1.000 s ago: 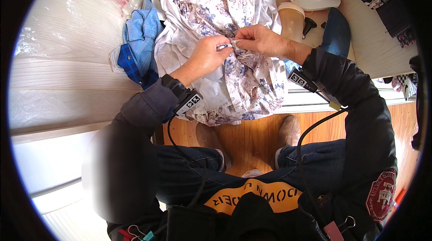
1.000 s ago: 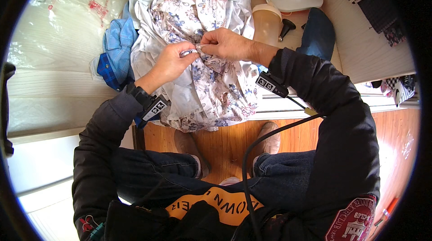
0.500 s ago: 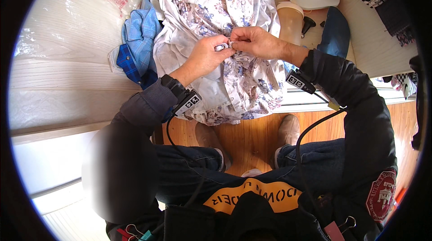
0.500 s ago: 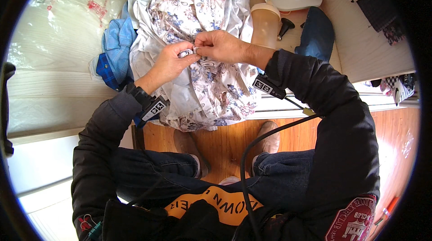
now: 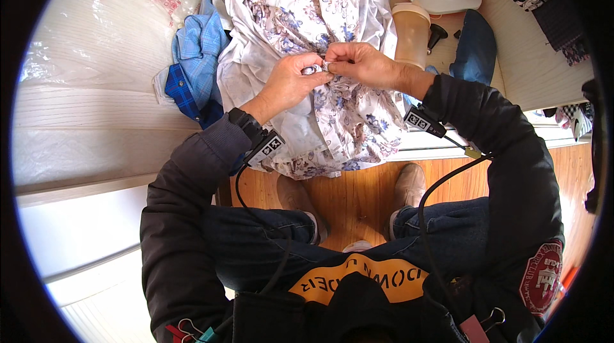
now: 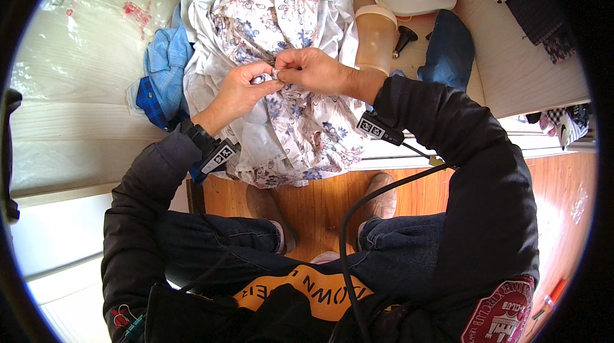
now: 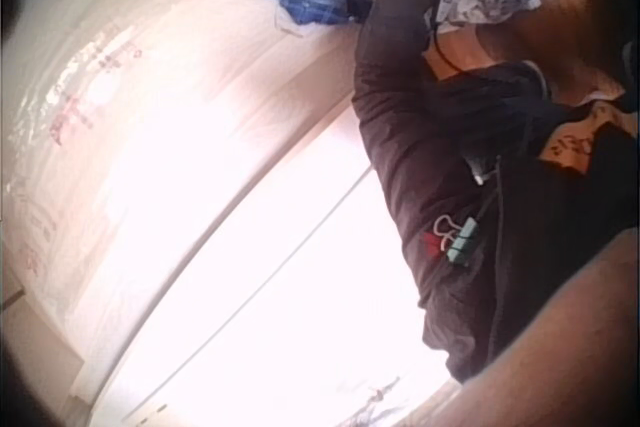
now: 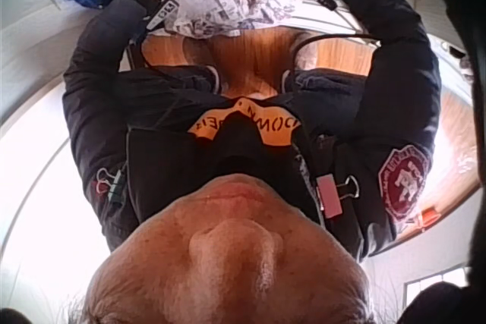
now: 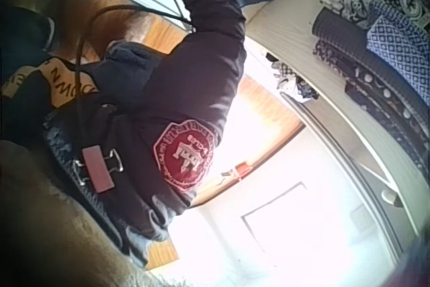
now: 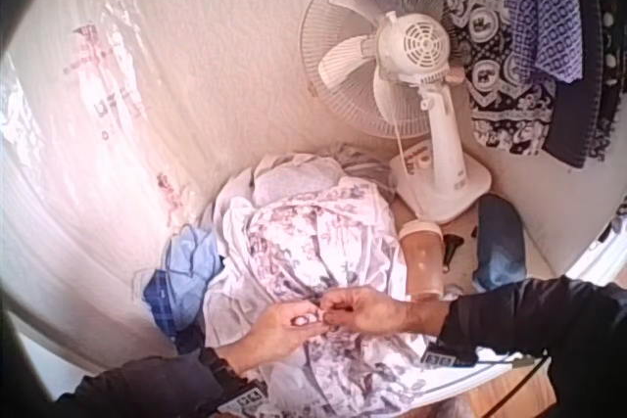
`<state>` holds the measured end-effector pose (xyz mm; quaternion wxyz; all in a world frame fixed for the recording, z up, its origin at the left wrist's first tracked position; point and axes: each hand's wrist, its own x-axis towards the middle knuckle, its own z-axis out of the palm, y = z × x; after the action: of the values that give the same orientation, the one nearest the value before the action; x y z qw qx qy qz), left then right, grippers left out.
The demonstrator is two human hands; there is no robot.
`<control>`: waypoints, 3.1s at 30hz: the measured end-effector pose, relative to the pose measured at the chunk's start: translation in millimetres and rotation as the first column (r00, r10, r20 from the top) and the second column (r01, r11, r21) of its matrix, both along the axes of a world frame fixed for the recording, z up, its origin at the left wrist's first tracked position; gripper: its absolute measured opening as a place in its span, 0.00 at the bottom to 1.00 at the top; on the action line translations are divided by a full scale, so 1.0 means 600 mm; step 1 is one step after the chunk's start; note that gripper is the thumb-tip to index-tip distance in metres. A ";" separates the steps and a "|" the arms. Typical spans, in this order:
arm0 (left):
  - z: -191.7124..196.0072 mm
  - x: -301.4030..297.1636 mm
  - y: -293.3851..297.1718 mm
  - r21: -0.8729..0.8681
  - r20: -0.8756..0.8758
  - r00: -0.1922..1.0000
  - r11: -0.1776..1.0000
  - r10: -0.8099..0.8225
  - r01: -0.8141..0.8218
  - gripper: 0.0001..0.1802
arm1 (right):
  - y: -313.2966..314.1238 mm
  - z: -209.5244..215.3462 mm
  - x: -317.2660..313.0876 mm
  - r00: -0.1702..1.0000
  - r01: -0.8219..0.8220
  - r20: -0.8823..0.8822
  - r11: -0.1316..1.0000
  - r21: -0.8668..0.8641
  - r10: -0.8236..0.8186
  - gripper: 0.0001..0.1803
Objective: The person sits on the floor and folds a black floral garment, then picks up a white floral garment, unfolds it, and folds it neatly. The person handles the garments by hand and places them on a pile.
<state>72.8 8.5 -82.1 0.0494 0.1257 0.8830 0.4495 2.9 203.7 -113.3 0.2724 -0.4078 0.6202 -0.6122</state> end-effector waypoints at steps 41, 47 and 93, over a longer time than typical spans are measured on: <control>0.012 -0.006 -0.023 0.137 0.257 0.949 0.979 -0.182 0.151 0.15 | 0.021 0.035 -0.036 0.977 -0.179 0.135 0.981 0.079 0.168 0.08; 0.040 -0.005 -0.032 0.180 0.387 0.862 0.943 -0.328 0.279 0.17 | 0.028 0.030 -0.025 0.974 -0.224 0.048 0.959 0.172 0.220 0.05; 0.049 0.020 -0.002 -0.108 0.131 0.970 0.970 -0.204 0.219 0.08 | 0.016 0.079 -0.030 0.926 -0.198 -0.214 0.882 0.429 0.311 0.07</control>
<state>84.6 7.3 -53.0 0.1574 0.1890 0.8857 0.3937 -15.3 213.1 -66.1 0.3393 -0.5035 0.7041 -0.3682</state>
